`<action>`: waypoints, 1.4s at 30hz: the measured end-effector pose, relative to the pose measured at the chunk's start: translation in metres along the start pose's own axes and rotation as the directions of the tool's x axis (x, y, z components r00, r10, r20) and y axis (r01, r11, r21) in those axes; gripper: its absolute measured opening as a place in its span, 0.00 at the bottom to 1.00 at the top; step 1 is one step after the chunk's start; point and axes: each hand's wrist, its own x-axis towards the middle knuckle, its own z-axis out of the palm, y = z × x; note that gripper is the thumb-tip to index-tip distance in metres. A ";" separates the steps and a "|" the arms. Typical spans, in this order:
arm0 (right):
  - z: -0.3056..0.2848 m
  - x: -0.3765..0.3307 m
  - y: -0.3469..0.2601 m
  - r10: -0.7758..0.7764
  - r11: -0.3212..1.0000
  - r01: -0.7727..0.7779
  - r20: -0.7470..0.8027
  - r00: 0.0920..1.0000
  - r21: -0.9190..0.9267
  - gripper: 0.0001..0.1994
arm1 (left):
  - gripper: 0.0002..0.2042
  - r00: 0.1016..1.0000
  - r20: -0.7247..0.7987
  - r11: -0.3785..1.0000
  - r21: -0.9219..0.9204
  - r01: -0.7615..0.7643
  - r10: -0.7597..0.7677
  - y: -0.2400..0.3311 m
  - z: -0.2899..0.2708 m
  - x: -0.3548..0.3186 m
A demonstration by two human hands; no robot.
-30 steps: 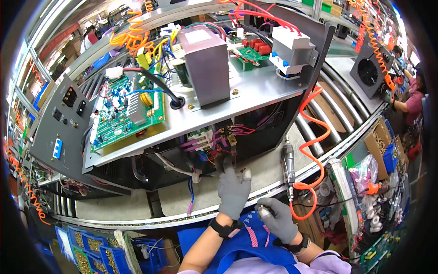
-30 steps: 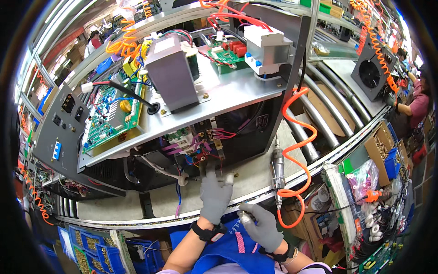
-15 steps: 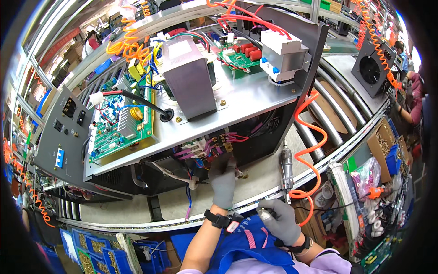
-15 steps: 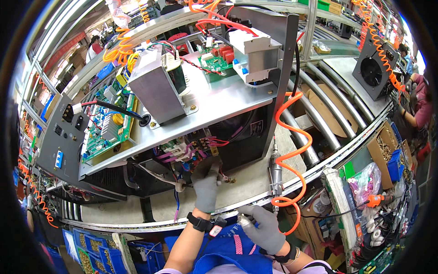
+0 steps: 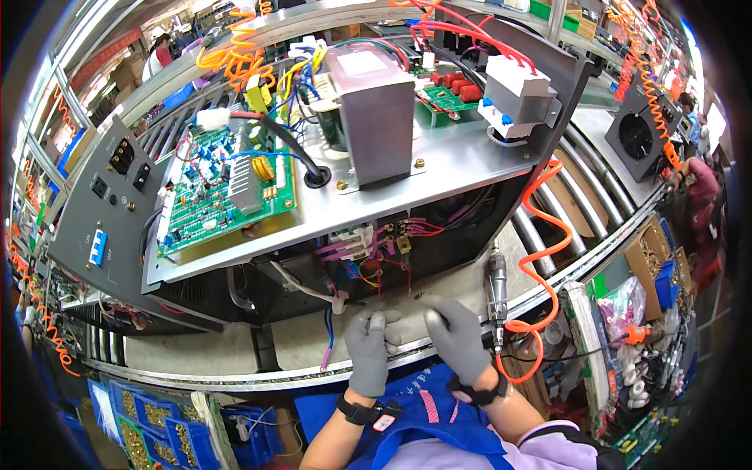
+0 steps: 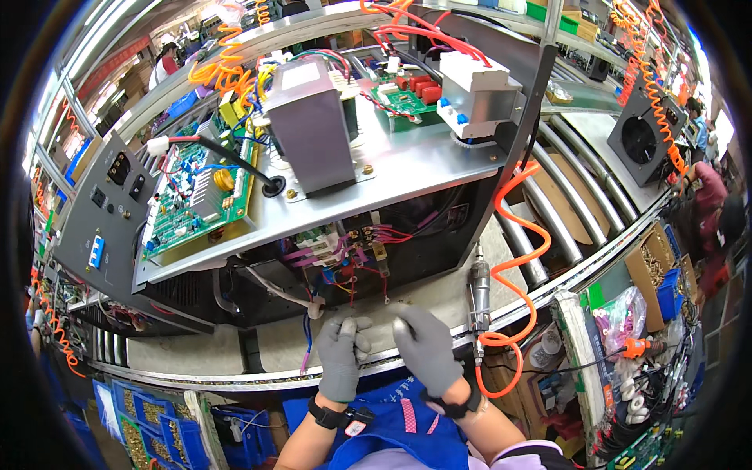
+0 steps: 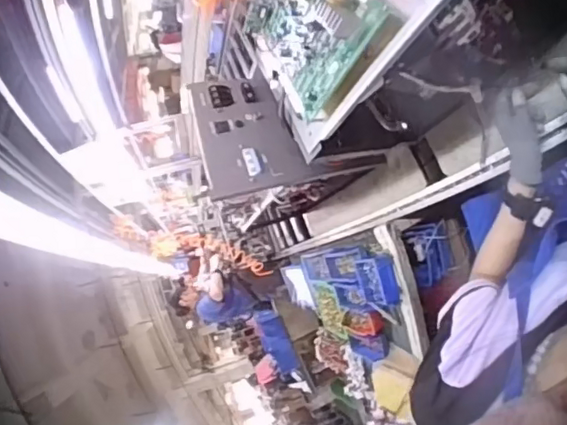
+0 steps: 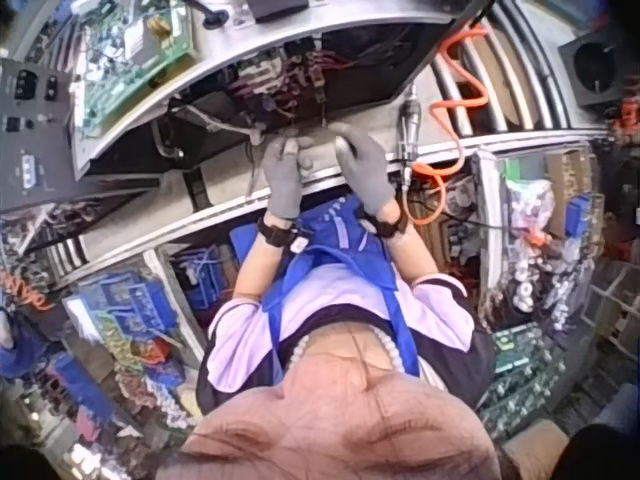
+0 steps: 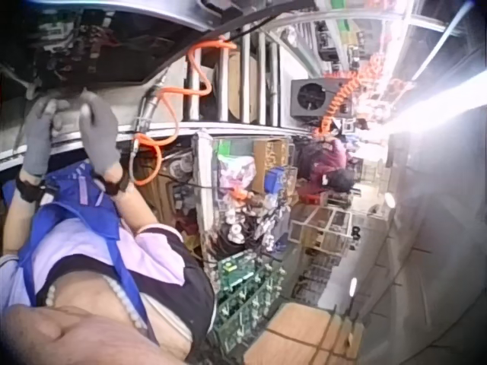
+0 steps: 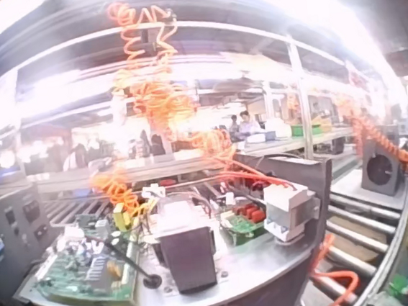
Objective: Assembling and wiring electronic components inside a metal chassis on a factory production line.
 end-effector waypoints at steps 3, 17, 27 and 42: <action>0.021 0.025 0.015 0.275 0.953 -0.262 0.074 0.959 -0.151 0.11 | 0.13 1.000 0.002 0.999 -0.018 0.027 -0.027 0.005 -0.001 0.000; 0.017 0.028 -0.006 0.393 0.878 -0.470 0.418 0.819 0.095 0.14 | 0.14 0.977 0.201 0.992 -0.088 0.090 -0.071 0.003 -0.024 0.004; 0.012 0.011 -0.026 0.308 0.918 -0.387 0.470 0.827 0.079 0.13 | 0.15 0.843 0.340 0.724 0.436 -0.534 0.417 -0.041 -0.013 0.036; -0.029 -0.031 -0.036 0.303 0.914 -0.377 0.370 0.878 0.147 0.15 | 0.12 0.903 0.353 0.683 -0.598 0.419 -0.244 0.004 0.000 0.017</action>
